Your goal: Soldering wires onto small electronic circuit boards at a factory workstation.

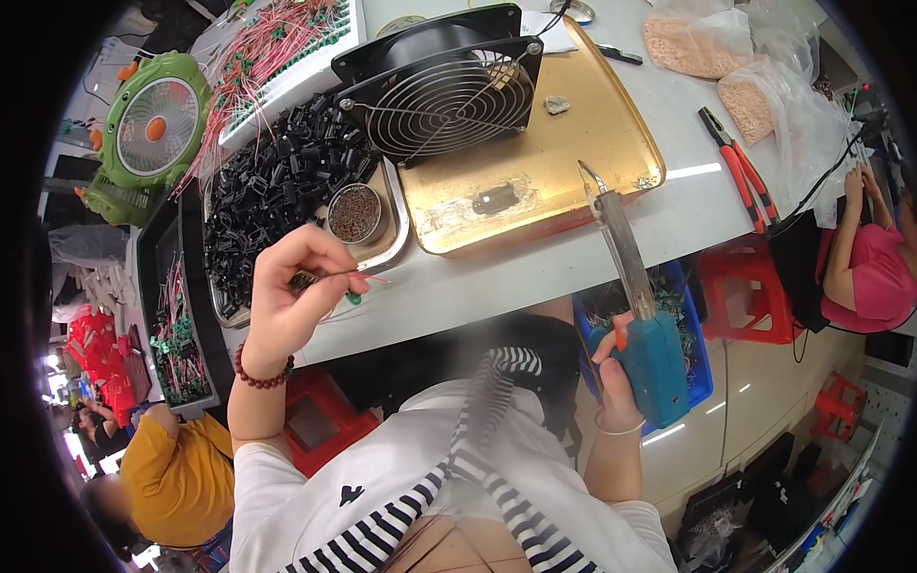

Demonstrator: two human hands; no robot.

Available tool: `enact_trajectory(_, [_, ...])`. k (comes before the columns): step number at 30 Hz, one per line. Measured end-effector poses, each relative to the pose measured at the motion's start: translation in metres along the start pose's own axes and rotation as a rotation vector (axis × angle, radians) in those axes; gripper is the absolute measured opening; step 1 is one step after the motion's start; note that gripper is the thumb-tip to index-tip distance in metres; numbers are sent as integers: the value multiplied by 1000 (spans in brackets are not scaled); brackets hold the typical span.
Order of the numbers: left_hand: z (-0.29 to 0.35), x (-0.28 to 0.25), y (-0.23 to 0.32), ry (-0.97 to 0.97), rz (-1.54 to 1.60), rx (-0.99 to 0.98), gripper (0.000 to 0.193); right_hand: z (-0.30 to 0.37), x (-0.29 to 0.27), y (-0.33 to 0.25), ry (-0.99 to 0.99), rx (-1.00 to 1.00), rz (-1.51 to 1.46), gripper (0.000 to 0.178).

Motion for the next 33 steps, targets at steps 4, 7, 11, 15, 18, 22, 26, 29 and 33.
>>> enact_trajectory(4, [-11,-8,-24,20,-204,-106,12,0,-2,0,-28,-11,-8,47])
enact_trajectory(7, [-12,-14,-25,90,-423,-99,15,1,-3,1,-14,2,-2,47])
enact_trajectory(11, [-14,-15,-18,89,-637,-86,14,-2,-2,1,-17,-6,24,48])
enact_trajectory(15, [-16,-14,-18,86,-636,-96,12,-3,-1,1,-22,17,50,48])
enact_trajectory(18, [-15,-15,-19,102,-602,-88,11,-3,-1,3,-36,14,55,48])
enact_trajectory(22, [-10,-18,-21,145,-687,-68,12,-3,0,2,-18,30,47,48])
enact_trajectory(26, [-5,-18,-20,185,-764,-43,11,-3,2,2,-21,16,54,49])
enact_trajectory(29, [-5,-18,-21,162,-801,-93,9,-3,0,5,-9,26,41,49])
enact_trajectory(33, [-6,-17,-16,210,-784,-9,8,-3,0,3,-19,15,60,48])
Point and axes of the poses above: each hand's wrist, its own z-axis away from the middle knuckle, its own x-axis out of the palm, y = z × x, the point moved 6 cm from there along -z, towards the middle knuckle, and after that the axes turned 4 degrees about -y, right-handed, at the moved point
